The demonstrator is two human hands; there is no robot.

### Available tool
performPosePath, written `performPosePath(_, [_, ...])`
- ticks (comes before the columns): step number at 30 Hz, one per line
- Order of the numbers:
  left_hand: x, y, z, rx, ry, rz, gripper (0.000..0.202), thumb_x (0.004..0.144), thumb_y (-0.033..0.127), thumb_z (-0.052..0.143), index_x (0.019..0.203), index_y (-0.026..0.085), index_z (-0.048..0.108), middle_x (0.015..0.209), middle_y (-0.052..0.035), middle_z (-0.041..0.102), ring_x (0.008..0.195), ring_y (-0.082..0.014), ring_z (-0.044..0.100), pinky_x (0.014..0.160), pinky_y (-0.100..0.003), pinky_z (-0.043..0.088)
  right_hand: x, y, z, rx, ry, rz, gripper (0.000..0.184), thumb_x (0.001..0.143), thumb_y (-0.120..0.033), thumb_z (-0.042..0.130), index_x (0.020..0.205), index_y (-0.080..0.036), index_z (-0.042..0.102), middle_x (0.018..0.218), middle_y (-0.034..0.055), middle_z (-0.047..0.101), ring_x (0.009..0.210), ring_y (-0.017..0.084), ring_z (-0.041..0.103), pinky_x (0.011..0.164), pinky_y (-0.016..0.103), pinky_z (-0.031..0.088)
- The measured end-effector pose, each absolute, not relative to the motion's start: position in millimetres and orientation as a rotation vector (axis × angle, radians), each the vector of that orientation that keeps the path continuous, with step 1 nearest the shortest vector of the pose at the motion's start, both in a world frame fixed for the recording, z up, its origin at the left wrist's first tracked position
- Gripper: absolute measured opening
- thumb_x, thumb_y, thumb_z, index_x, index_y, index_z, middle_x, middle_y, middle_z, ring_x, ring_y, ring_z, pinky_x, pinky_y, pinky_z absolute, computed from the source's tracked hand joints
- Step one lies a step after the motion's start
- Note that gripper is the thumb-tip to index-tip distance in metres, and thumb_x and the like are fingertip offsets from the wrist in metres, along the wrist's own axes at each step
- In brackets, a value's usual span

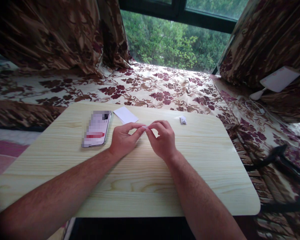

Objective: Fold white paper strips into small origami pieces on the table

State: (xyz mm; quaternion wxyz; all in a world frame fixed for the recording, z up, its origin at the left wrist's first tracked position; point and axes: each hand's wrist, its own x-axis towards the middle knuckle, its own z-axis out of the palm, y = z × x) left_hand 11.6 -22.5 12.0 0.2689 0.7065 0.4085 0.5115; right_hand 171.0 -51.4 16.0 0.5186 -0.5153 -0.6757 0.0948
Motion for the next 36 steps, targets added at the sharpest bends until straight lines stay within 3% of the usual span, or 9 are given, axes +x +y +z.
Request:
performPosePath(3, [12, -23, 14, 1.862, 1.112, 1.361, 0.018, 0.083, 0.034, 0.069, 0.089, 0.02, 0.078, 0.084, -0.0028, 0.077, 0.076, -0.0164, 0.07, 0.078, -0.028, 0.054, 171, -51, 18, -1.21, -1.58, 0.265, 0.003, 0.084, -0.025, 0.067, 0.083, -0.022, 0.068, 0.102, 0.0074, 0.069, 0.095, 0.021, 0.063, 0.073, 0.033, 0.053])
performPosePath(6, [13, -22, 14, 1.778, 1.082, 1.335, 0.02, 0.083, 0.035, 0.068, 0.089, 0.019, 0.077, 0.086, -0.0039, 0.077, 0.078, -0.0166, 0.07, 0.077, -0.027, 0.054, 171, -49, 16, -1.197, -1.563, 0.362, 0.004, 0.085, -0.024, 0.065, 0.084, -0.021, 0.067, 0.093, 0.0046, 0.071, 0.087, 0.018, 0.065, 0.077, 0.033, 0.053])
performPosePath(10, [15, -20, 9, 1.63, 1.025, 1.285, 0.022, 0.079, 0.037, 0.072, 0.087, 0.017, 0.076, 0.084, -0.0053, 0.076, 0.077, -0.0175, 0.069, 0.071, -0.027, 0.053, 170, -48, 12, -1.228, -1.501, 0.435, 0.009, 0.086, -0.028, 0.065, 0.082, -0.02, 0.067, 0.079, 0.002, 0.071, 0.074, 0.016, 0.064, 0.073, 0.032, 0.052])
performPosePath(17, [14, -15, 7, 1.418, 1.024, 1.237, 0.025, 0.075, 0.039, 0.075, 0.083, 0.015, 0.075, 0.072, -0.0031, 0.072, 0.062, -0.0124, 0.06, 0.057, -0.022, 0.046, 170, -45, 9, -1.18, -1.399, 0.6, 0.012, 0.079, -0.029, 0.071, 0.083, -0.019, 0.066, 0.079, 0.0018, 0.069, 0.071, 0.015, 0.063, 0.068, 0.029, 0.053])
performPosePath(21, [13, -13, 11, 1.376, 1.058, 1.23, 0.026, 0.073, 0.039, 0.076, 0.083, 0.014, 0.075, 0.071, -0.0026, 0.071, 0.061, -0.0116, 0.058, 0.057, -0.022, 0.045, 172, -42, 7, -1.172, -1.313, 0.782, 0.021, 0.077, -0.031, 0.073, 0.092, -0.018, 0.068, 0.084, 0.0037, 0.07, 0.072, 0.015, 0.064, 0.065, 0.027, 0.051])
performPosePath(26, [14, -13, 11, 1.333, 1.039, 1.212, 0.028, 0.072, 0.039, 0.076, 0.083, 0.014, 0.075, 0.072, -0.0033, 0.071, 0.062, -0.012, 0.059, 0.058, -0.022, 0.045, 171, -42, 9, -1.155, -1.292, 0.881, 0.016, 0.078, -0.032, 0.072, 0.079, -0.016, 0.071, 0.069, 0.0022, 0.068, 0.06, 0.013, 0.057, 0.056, 0.026, 0.046])
performPosePath(36, [13, -13, 12, 1.33, 1.034, 1.197, 0.027, 0.072, 0.04, 0.077, 0.079, 0.014, 0.074, 0.073, -0.0033, 0.071, 0.063, -0.012, 0.059, 0.059, -0.023, 0.044, 169, -44, 12, -1.17, -1.272, 0.894, 0.016, 0.077, -0.032, 0.071, 0.074, -0.016, 0.07, 0.062, -0.0004, 0.062, 0.054, 0.01, 0.049, 0.049, 0.024, 0.038])
